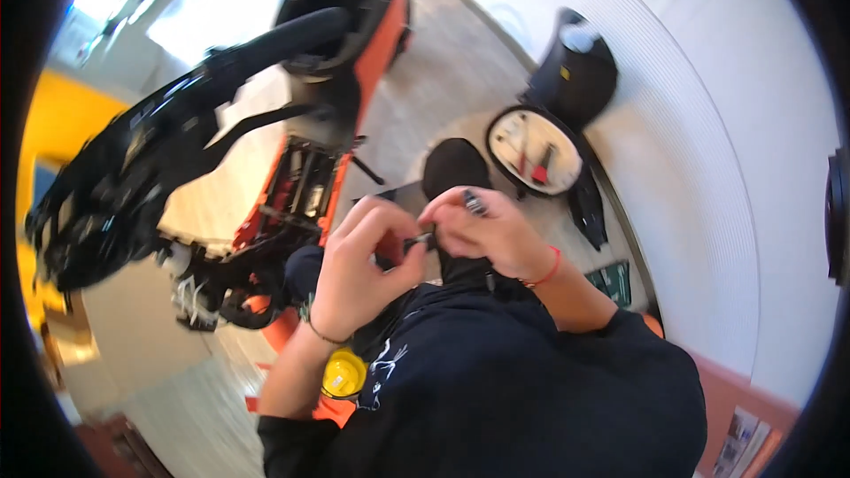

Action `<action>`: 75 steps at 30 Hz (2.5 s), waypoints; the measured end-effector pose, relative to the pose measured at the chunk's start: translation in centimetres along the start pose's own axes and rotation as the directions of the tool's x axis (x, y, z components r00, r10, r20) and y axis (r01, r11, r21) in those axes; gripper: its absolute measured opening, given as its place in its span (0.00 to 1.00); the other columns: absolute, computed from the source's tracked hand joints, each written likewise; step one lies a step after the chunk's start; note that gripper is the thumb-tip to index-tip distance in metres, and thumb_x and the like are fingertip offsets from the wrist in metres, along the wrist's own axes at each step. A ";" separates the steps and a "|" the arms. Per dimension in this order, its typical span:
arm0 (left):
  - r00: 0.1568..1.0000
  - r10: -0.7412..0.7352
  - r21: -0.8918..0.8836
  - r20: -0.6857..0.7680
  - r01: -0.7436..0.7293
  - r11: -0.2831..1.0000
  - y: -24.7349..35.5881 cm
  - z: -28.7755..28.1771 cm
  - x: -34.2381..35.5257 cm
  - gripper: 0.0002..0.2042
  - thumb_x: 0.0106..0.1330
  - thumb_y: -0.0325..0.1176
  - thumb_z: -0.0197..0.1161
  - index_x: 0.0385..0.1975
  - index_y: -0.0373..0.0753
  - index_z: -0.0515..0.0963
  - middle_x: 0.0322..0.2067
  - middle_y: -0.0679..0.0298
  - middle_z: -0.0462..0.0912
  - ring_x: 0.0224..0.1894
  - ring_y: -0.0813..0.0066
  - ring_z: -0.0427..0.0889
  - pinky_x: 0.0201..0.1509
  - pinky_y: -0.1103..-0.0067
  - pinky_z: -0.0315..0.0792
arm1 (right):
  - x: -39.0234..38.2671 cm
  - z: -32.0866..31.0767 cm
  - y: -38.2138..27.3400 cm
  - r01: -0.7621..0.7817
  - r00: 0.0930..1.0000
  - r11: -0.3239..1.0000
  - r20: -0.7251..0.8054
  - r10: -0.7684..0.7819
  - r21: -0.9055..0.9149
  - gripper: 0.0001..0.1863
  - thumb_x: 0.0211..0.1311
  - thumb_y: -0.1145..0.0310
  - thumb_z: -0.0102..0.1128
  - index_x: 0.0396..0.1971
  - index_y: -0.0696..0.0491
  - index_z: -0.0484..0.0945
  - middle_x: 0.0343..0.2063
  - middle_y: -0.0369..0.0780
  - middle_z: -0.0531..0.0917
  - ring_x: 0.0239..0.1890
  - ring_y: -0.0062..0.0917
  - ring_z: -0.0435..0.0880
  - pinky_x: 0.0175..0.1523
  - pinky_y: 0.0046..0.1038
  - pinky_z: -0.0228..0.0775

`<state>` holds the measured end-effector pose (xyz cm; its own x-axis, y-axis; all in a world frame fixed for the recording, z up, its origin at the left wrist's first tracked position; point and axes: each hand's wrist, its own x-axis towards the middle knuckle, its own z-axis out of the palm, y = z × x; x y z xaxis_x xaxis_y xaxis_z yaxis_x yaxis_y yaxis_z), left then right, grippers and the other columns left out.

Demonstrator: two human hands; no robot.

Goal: Using tools to loosen and remove screws from the handlebar assembly of a scooter.

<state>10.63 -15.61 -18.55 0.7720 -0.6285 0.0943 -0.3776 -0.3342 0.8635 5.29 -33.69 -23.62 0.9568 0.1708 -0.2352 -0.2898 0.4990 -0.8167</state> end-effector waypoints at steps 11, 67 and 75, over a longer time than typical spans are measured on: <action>0.992 -0.124 -0.007 0.036 0.124 0.992 -5.7 7.4 0.9 0.12 0.54 0.17 0.62 0.39 0.33 0.76 0.36 0.64 0.75 0.28 0.82 0.76 0.32 0.86 0.72 | -0.5 -7.3 6.1 -0.061 0.971 0.988 -0.222 0.092 0.142 0.09 0.64 0.65 0.57 0.31 0.55 0.79 0.21 0.32 0.77 0.17 0.09 0.64 0.21 0.14 0.52; 0.177 0.111 0.088 -0.978 -0.134 0.987 -7.2 -13.5 -11.4 0.09 0.62 0.18 0.53 0.41 0.34 0.70 0.39 0.64 0.71 0.41 0.80 0.72 0.45 0.83 0.67 | 14.9 12.0 -24.1 0.770 0.630 0.429 0.455 -0.629 -0.473 0.16 0.69 0.70 0.47 0.51 0.63 0.67 0.32 0.40 0.78 0.35 0.21 0.79 0.35 0.18 0.69; 0.107 0.049 0.006 -0.993 -0.372 0.928 -3.1 -24.3 -9.4 0.17 0.69 0.38 0.52 0.53 0.37 0.68 0.52 0.65 0.72 0.49 0.76 0.72 0.52 0.79 0.66 | 17.8 29.5 -26.0 0.896 0.402 0.405 0.724 -0.560 -0.184 0.16 0.68 0.67 0.50 0.47 0.64 0.71 0.38 0.46 0.81 0.43 0.26 0.82 0.51 0.23 0.75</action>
<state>16.93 8.37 -10.08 0.5716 0.6141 0.5442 -0.6404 -0.0807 0.7638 29.18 -18.56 8.96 0.5313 0.4042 0.7445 0.7436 0.1985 -0.6385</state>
